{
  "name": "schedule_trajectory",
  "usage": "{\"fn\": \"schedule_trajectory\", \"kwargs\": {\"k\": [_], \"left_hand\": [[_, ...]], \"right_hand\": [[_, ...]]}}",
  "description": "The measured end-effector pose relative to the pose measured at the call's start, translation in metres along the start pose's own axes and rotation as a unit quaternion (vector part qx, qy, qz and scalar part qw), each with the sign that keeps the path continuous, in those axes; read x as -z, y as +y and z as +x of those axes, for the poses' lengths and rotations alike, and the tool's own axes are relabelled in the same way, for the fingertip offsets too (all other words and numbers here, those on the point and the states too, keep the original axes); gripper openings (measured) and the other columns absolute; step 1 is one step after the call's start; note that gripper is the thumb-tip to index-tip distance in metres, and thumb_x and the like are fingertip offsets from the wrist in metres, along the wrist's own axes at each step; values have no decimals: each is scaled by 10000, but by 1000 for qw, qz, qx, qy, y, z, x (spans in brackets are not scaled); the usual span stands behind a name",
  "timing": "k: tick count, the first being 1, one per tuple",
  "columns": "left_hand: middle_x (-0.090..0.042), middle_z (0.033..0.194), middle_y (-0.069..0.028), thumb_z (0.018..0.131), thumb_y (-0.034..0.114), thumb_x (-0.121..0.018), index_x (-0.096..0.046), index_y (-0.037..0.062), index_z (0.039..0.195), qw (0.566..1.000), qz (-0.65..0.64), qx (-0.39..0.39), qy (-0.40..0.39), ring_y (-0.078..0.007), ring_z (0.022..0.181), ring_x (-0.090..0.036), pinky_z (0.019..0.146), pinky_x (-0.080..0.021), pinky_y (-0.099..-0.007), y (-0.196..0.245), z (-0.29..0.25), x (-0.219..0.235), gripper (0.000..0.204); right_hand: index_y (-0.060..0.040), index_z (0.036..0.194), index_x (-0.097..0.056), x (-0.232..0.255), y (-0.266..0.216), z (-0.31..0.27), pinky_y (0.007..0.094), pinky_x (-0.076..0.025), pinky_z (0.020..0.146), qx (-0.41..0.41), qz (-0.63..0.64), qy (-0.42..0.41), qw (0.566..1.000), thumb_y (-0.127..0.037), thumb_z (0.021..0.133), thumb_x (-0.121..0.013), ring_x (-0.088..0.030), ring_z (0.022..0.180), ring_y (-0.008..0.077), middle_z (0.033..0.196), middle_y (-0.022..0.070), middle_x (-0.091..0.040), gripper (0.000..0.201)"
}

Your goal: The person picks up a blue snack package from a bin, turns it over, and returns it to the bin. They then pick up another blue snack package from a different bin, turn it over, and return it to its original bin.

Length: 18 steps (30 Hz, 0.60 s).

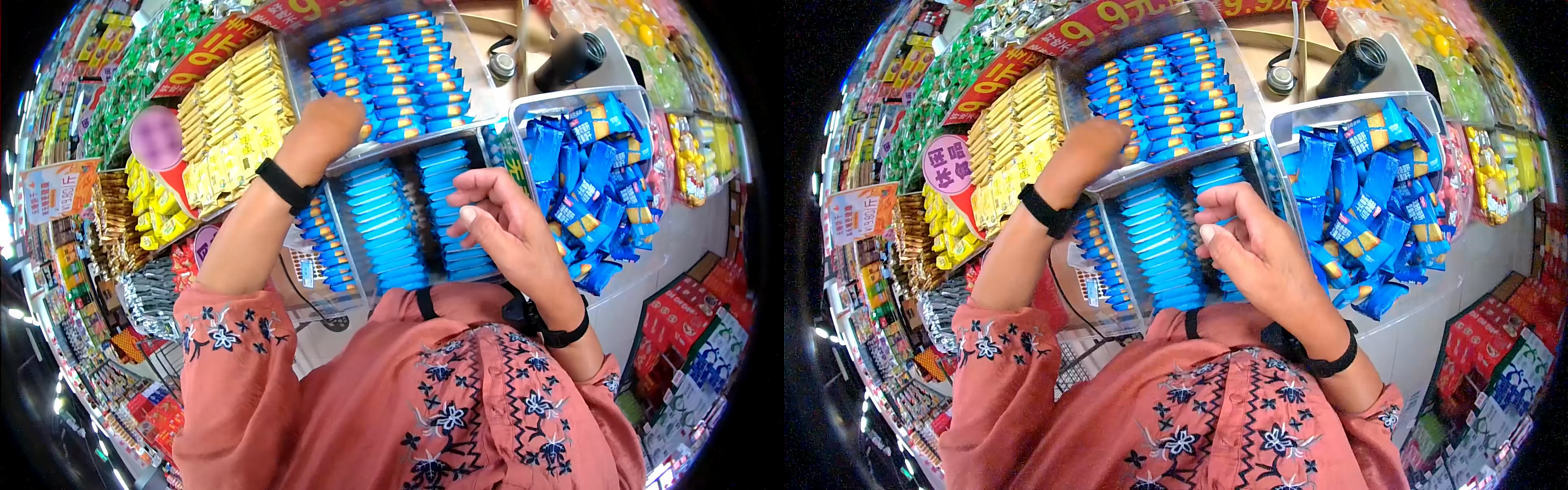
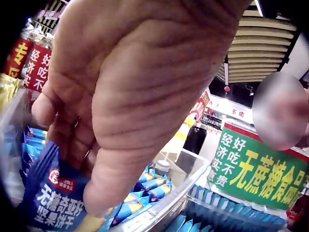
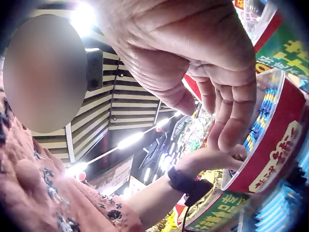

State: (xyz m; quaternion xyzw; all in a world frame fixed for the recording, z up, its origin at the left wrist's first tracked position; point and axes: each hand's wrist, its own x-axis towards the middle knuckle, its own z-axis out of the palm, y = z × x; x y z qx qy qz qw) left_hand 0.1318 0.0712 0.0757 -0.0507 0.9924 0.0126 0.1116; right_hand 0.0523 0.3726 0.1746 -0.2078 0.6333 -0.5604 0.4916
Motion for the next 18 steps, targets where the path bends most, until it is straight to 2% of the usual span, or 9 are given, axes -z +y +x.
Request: {"fn": "schedule_trajectory", "kwargs": {"k": [4,7,10,13,16,18], "left_hand": [[-685,890,-178,817,183,-685,-652,60,920,1000,18,3,-15,-371,888,-669,731,-542,-488,2,8,-12,164],[-685,896,-183,833,135,-644,-649,59,923,1000,-16,-23,7,-374,886,-672,728,-542,-491,2,7,-17,118],[-682,901,-193,864,96,-591,-645,55,922,999,-24,3,-35,-381,885,-675,731,-540,-492,9,10,-15,90],[-682,904,-204,879,77,-554,-647,42,916,999,-26,-21,-18,-386,879,-679,731,-540,-485,7,10,-18,106],[-713,914,-203,839,77,-603,-728,27,866,999,-2,-40,-9,-347,879,-702,717,-562,-435,3,14,-33,137],[-715,895,-201,821,64,-615,-735,27,848,999,0,-46,-16,-349,867,-705,706,-564,-436,0,15,-38,127]], "right_hand": [[2,1278,-509,-1,-3,-1,259,-523,749,-6,15,-6,1000,-129,976,-553,-660,884,126,1121,99,-614,332],[2,1273,-510,0,-3,-1,254,-521,746,-3,18,-8,1000,-119,980,-549,-659,885,124,1118,97,-613,320],[1,1272,-510,0,-2,-1,251,-521,747,-3,20,-15,1000,-115,984,-551,-658,887,122,1115,94,-612,313],[-1,1272,-510,1,-2,-1,252,-521,749,-4,22,-22,1000,-120,989,-560,-655,888,119,1111,90,-612,311],[-3,1270,-513,1,-2,-2,249,-518,749,-6,28,-26,999,-127,993,-568,-650,885,115,1106,85,-612,309],[-4,1267,-516,2,-2,-2,247,-515,747,-7,27,-29,999,-129,995,-570,-646,884,112,1102,83,-611,305]]}}
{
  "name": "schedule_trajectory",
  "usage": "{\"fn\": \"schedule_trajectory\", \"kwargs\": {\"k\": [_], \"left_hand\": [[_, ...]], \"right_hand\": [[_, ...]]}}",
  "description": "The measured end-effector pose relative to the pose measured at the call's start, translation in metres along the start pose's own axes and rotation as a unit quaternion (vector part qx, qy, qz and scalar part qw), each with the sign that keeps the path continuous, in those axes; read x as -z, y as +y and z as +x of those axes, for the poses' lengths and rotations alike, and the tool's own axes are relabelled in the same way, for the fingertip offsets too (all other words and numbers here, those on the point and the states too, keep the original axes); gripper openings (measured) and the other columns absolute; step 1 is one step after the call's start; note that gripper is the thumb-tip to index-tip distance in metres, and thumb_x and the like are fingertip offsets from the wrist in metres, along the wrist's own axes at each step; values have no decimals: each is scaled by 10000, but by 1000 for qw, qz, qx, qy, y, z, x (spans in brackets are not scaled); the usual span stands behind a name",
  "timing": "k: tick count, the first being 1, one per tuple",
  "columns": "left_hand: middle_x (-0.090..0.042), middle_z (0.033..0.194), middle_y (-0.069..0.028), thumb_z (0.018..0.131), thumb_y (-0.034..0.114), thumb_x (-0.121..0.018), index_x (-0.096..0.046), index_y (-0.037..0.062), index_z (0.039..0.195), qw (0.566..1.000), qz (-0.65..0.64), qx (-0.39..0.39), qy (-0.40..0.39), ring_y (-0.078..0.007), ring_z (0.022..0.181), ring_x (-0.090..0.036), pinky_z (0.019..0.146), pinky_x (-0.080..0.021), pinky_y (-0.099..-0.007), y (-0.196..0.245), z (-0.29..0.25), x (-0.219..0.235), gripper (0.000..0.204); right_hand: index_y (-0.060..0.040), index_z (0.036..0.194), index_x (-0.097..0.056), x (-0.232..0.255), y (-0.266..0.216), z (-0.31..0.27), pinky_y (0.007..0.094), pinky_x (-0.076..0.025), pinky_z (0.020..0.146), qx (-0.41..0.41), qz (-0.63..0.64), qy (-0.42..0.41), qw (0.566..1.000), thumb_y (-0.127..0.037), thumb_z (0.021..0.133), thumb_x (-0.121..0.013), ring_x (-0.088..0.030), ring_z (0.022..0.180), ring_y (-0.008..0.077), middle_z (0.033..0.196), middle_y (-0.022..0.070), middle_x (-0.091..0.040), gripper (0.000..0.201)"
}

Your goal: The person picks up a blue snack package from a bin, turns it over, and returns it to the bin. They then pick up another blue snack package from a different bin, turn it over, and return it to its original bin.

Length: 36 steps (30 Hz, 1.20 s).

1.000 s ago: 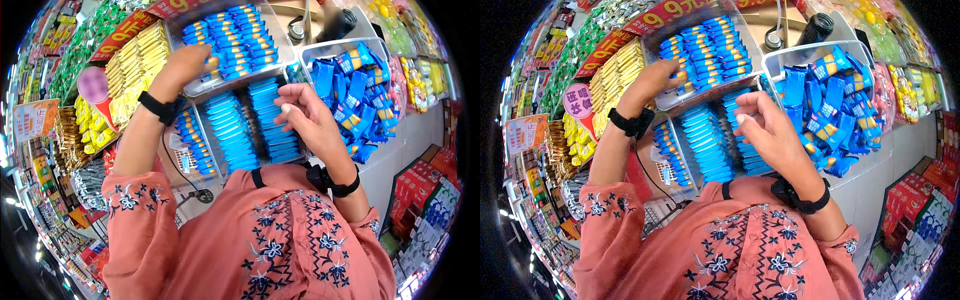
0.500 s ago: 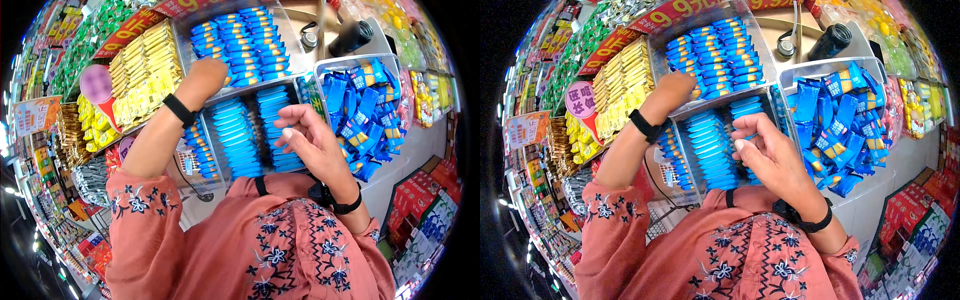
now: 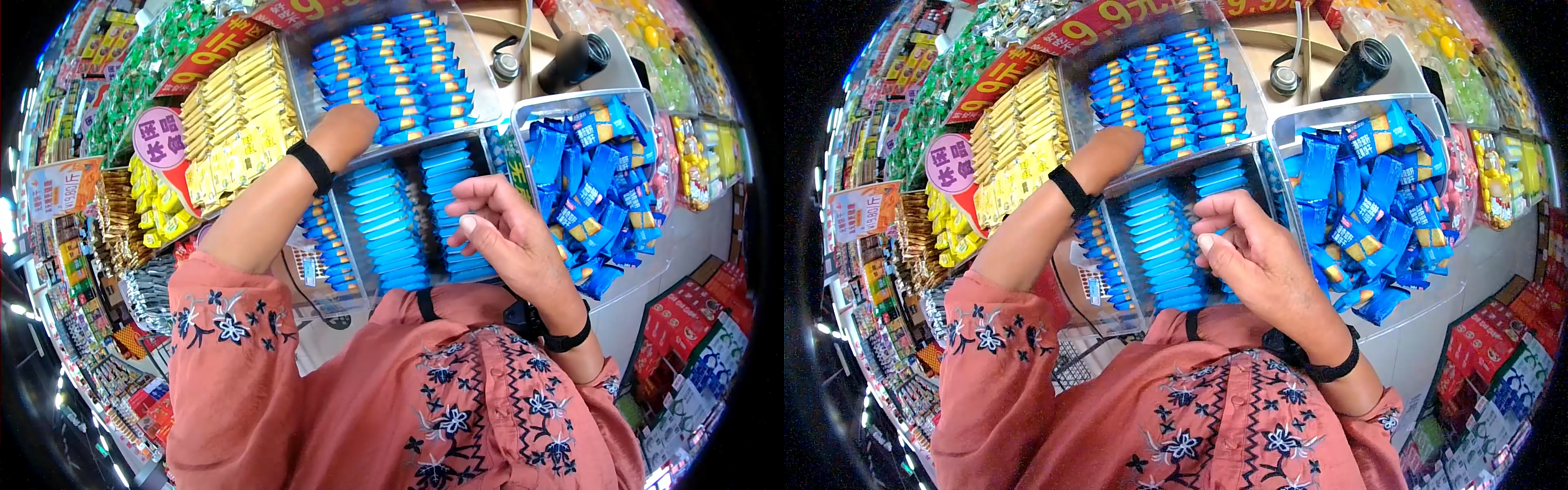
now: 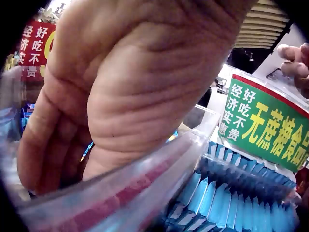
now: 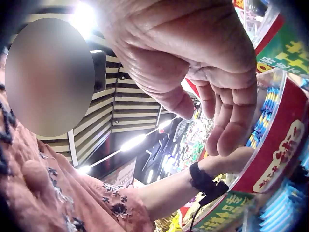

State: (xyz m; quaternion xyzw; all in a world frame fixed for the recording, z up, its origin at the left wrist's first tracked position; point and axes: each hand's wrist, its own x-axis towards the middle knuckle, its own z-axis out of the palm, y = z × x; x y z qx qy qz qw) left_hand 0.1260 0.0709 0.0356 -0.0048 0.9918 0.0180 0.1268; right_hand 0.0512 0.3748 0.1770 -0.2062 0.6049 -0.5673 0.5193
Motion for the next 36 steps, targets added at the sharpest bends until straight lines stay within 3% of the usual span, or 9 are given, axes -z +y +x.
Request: {"fn": "schedule_trajectory", "kwargs": {"k": [4,7,10,19,25,26,30,34,36], "left_hand": [[-703,872,-183,847,101,-597,-703,36,846,997,25,13,-73,-354,835,-702,680,-551,-465,2,1,8,124],[-707,827,-174,822,133,-637,-724,42,791,997,44,-9,-67,-337,811,-711,644,-551,-460,3,-1,11,130],[-724,848,-170,786,62,-649,-753,51,814,997,56,-29,-44,-334,814,-715,650,-560,-430,5,-1,12,108],[-739,874,-124,781,81,-671,-769,83,833,985,125,-20,-120,-292,860,-717,670,-556,-395,13,11,20,111],[-712,854,-200,793,231,-733,-752,53,833,997,17,20,-70,-342,785,-718,636,-552,-464,-7,11,34,184],[-714,835,-185,845,222,-697,-734,30,883,997,-6,20,-79,-306,758,-718,629,-553,-425,-11,11,43,200],[-688,835,-78,949,185,-545,-676,14,1004,902,-286,149,-286,-184,714,-681,619,-556,-345,-13,19,64,223],[-680,908,-57,928,202,-532,-663,36,988,860,-344,138,-352,-176,684,-666,568,-545,-332,-19,20,43,219],[-683,871,-95,890,130,-493,-673,16,988,858,-342,153,-351,-204,664,-660,550,-533,-358,-20,20,28,235]], "right_hand": [[-14,1281,-503,2,2,-1,255,-521,739,-1,-11,-10,1000,-164,1008,-573,-659,897,137,1121,90,-620,319],[-7,1259,-521,0,0,-1,250,-509,734,-7,-7,-11,1000,-130,999,-568,-636,882,105,1071,72,-614,292],[-9,1258,-523,-2,0,-1,252,-508,731,-6,-10,-18,1000,-132,997,-572,-632,874,103,1062,70,-615,293],[3,1248,-528,-2,-2,0,259,-515,748,-31,-16,-14,999,-146,988,-588,-635,880,111,1047,75,-617,305],[7,1250,-527,1,-3,0,259,-517,774,-40,-9,-18,999,-141,989,-579,-639,885,118,1060,80,-617,305],[7,1251,-526,2,-2,0,259,-517,777,-39,-6,-16,999,-142,991,-578,-641,887,119,1064,80,-617,304],[8,1253,-523,2,-3,3,260,-520,784,-51,-5,-11,999,-141,1000,-573,-648,896,128,1080,86,-619,298],[6,1251,-522,1,-4,6,263,-524,786,-63,-8,-9,998,-128,1003,-570,-653,907,139,1092,96,-627,285],[3,1250,-523,2,-4,7,262,-525,788,-70,-3,-6,998,-126,1003,-569,-653,910,138,1096,97,-631,282]]}}
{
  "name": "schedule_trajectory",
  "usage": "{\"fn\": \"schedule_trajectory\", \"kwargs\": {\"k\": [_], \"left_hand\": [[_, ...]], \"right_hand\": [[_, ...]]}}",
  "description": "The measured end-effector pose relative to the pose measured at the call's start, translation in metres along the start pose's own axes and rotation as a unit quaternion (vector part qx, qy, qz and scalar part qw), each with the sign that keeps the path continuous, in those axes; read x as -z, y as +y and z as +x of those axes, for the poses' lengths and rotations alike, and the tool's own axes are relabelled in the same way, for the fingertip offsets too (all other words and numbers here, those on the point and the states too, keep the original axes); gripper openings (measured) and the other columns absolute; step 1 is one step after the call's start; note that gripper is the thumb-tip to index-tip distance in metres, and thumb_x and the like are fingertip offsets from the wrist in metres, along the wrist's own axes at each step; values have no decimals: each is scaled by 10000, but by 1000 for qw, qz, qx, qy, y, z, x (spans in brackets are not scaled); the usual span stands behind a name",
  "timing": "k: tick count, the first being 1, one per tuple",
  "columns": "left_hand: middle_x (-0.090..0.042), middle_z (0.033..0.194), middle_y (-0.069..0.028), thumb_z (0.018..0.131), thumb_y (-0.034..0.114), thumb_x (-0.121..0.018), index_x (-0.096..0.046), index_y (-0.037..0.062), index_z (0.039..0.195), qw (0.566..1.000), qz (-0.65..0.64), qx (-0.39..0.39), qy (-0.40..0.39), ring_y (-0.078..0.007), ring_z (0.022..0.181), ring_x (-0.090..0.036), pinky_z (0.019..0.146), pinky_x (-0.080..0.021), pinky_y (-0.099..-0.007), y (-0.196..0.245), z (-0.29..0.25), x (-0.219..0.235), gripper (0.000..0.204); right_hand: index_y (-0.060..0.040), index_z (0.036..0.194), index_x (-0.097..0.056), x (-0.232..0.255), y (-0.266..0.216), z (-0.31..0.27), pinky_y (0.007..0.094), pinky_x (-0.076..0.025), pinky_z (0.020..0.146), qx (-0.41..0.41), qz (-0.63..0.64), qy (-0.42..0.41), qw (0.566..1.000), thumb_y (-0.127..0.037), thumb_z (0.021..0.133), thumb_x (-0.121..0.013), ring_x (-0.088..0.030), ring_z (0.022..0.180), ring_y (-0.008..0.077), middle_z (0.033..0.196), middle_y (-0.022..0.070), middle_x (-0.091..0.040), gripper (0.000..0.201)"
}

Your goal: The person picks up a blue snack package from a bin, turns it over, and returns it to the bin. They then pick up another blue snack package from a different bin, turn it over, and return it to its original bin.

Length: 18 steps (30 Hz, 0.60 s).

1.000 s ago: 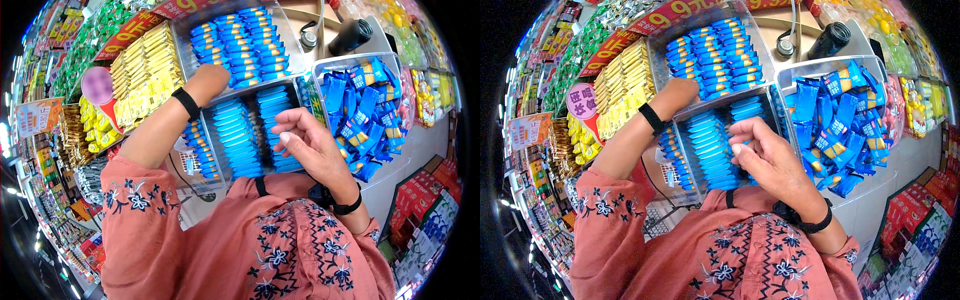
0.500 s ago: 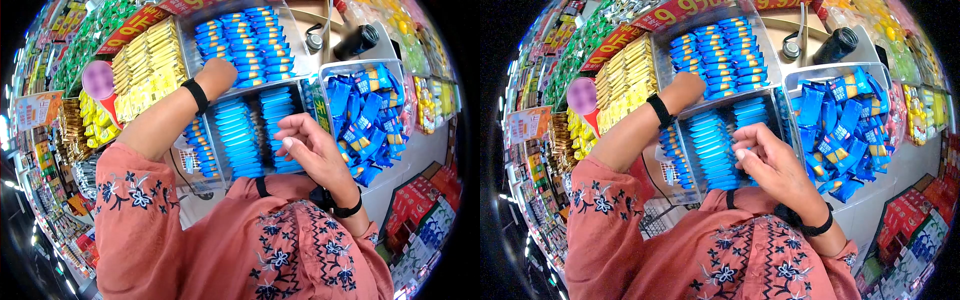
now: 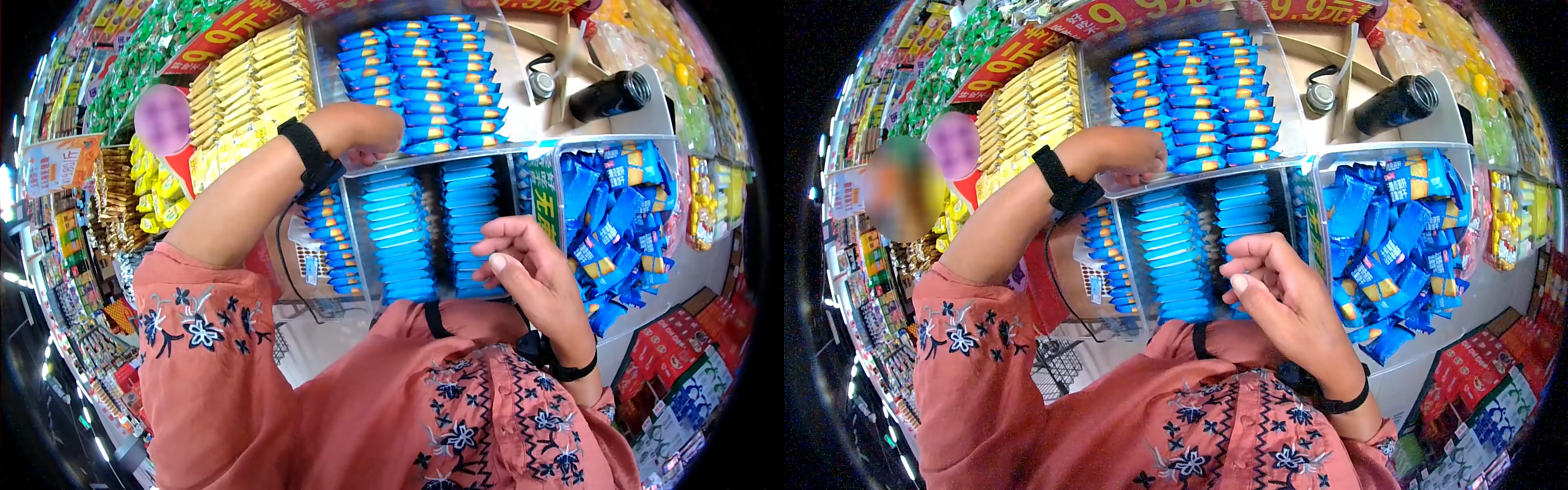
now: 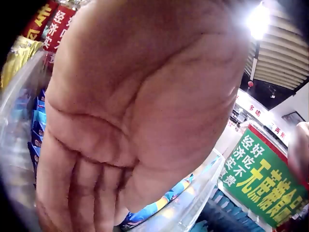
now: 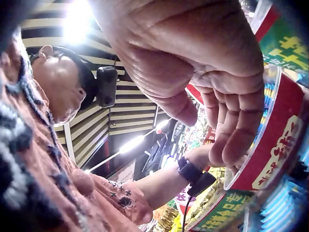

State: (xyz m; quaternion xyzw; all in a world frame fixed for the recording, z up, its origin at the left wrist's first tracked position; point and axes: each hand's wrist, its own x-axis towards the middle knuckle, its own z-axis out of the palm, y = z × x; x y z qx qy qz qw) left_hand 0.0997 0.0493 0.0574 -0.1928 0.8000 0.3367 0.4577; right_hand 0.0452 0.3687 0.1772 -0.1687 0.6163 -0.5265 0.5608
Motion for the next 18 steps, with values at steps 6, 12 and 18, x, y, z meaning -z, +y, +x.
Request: {"fn": "schedule_trajectory", "kwargs": {"k": [6,12,18], "left_hand": [[-709,975,-174,866,106,-483,-684,-53,1054,980,193,-52,-12,-301,747,-695,601,-543,-435,-2,10,4,318],[-689,870,-167,918,279,-591,-675,2,947,979,109,-152,84,-275,724,-620,650,-501,-438,-13,-16,-7,290],[-579,744,-13,1009,328,-503,-625,48,895,995,-60,-75,-32,-153,691,-558,620,-504,-370,-43,21,-15,326]], "right_hand": [[-11,1263,-517,3,4,5,261,-527,790,-13,14,7,1000,-132,1009,-570,-651,911,133,1107,91,-638,286],[-12,1266,-517,4,3,4,257,-522,786,-14,15,-2,1000,-134,1012,-569,-644,912,123,1107,86,-632,286],[10,1207,-523,5,14,-6,268,-508,796,69,-3,-14,998,-137,994,-577,-607,896,103,992,45,-606,264]]}}
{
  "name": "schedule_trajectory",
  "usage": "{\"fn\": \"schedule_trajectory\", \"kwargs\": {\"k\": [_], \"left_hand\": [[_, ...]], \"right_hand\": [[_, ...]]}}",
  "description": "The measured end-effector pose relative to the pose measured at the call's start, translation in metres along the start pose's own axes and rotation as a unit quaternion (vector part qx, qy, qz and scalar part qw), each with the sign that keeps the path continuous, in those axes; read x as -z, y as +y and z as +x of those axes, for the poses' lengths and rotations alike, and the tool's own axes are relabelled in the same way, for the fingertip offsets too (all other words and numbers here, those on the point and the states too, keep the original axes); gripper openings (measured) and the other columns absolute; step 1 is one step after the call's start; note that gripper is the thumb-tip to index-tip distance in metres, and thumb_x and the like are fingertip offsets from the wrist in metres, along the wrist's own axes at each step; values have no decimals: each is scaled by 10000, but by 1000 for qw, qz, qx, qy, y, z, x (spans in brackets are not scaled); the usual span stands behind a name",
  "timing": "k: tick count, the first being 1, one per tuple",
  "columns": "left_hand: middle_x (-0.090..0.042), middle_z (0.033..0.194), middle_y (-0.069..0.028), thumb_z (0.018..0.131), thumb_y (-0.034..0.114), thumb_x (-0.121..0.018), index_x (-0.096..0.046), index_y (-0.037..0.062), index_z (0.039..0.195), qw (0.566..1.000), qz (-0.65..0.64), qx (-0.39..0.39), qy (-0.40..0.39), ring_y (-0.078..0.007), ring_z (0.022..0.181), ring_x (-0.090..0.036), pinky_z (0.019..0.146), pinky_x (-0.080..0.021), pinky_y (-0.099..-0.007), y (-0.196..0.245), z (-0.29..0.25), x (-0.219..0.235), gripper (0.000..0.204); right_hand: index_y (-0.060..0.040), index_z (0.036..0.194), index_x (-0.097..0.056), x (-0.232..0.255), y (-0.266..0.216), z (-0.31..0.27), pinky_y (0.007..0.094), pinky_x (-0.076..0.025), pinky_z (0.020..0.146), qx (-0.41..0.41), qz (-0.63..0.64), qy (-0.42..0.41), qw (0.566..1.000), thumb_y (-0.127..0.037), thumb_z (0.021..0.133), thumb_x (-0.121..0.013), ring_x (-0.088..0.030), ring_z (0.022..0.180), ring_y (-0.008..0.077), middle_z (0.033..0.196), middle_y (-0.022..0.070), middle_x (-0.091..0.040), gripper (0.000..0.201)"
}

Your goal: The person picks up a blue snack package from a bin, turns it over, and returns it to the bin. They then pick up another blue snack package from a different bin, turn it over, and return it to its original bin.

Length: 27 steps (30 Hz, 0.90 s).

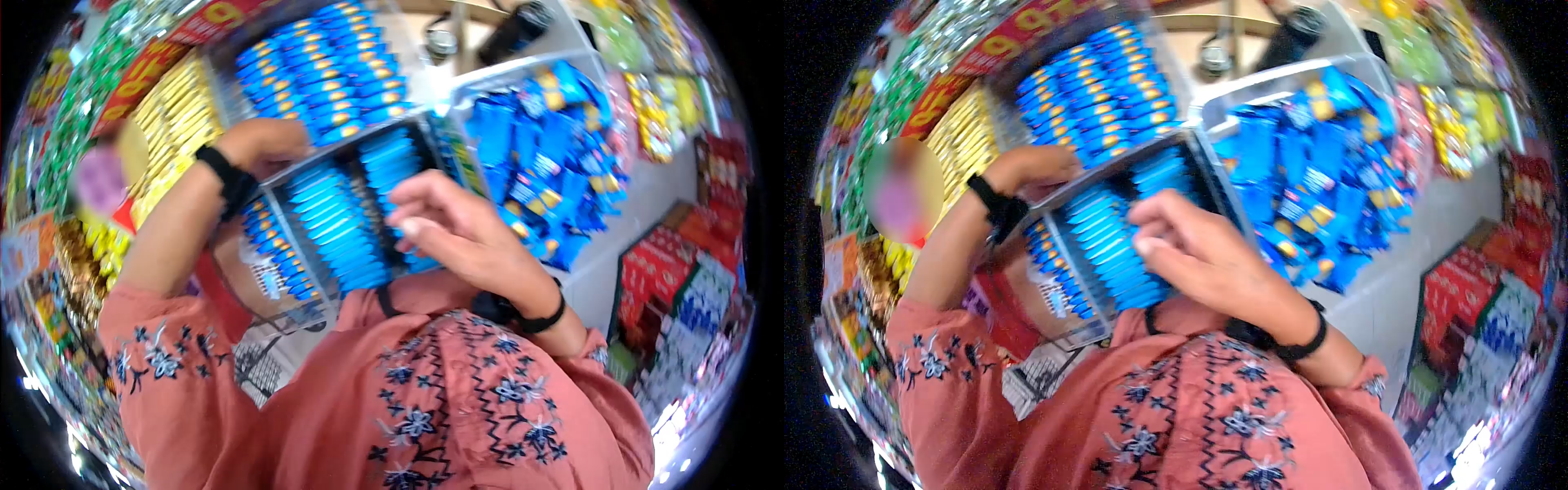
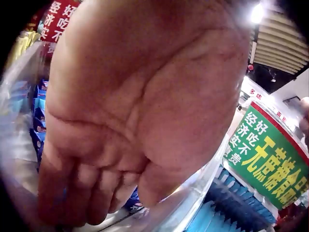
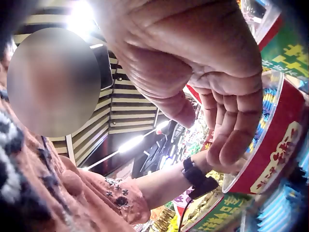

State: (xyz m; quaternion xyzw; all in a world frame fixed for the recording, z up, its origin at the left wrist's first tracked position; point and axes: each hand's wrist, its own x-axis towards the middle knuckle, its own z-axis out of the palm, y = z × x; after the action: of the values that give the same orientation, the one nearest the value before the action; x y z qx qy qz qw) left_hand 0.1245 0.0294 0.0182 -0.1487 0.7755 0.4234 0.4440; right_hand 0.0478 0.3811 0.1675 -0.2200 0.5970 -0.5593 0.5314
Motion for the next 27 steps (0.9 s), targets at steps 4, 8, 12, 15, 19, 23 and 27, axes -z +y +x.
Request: {"fn": "schedule_trajectory", "kwargs": {"k": [4,8,12,15,19,23,27], "left_hand": [[-593,735,-72,966,282,-522,-597,0,909,978,177,-96,-59,-148,681,-555,618,-484,-392,6,10,15,297],[-630,798,-96,978,301,-537,-616,-3,932,947,286,-93,112,-181,734,-588,657,-482,-380,62,-38,19,317],[-675,928,-79,1012,304,-552,-655,31,1114,941,95,-175,272,-148,847,-625,737,-486,-314,119,-97,-2,309],[-687,989,-46,1034,298,-537,-647,53,1200,916,-149,-232,290,-119,874,-630,766,-483,-269,151,-126,-48,316],[-702,965,-28,1037,280,-542,-649,55,1204,871,-270,-273,307,-92,857,-639,760,-469,-230,158,-127,-103,300],[-708,957,-27,1033,278,-550,-655,57,1184,863,-311,-294,270,-89,839,-647,738,-458,-223,155,-107,-146,287],[-704,966,-38,1037,293,-545,-638,55,1185,868,-329,-294,229,-100,834,-656,722,-466,-233,156,-100,-175,296]], "right_hand": [[25,1167,-544,-3,-6,-18,300,-513,784,63,-36,22,997,-142,973,-591,-612,863,131,915,71,-621,261],[17,1160,-574,16,-11,-43,289,-530,751,97,-72,72,990,-159,964,-612,-629,852,129,929,65,-634,267],[5,1167,-589,63,-23,-74,278,-537,743,101,-96,184,973,-175,964,-612,-655,827,127,966,44,-651,272],[-4,1141,-618,97,-15,-93,275,-535,735,131,-280,289,906,-114,954,-558,-635,882,113,1024,48,-654,226],[-1,1095,-634,109,14,-105,299,-517,724,122,-436,253,855,-130,935,-592,-619,829,132,950,72,-661,209],[-13,1055,-656,100,42,-106,397,-532,744,71,-528,198,823,-139,863,-655,-667,840,317,921,157,-678,229],[-27,1001,-675,93,52,-102,458,-520,723,31,-585,201,785,-143,844,-650,-658,850,392,919,194,-685,197]]}}
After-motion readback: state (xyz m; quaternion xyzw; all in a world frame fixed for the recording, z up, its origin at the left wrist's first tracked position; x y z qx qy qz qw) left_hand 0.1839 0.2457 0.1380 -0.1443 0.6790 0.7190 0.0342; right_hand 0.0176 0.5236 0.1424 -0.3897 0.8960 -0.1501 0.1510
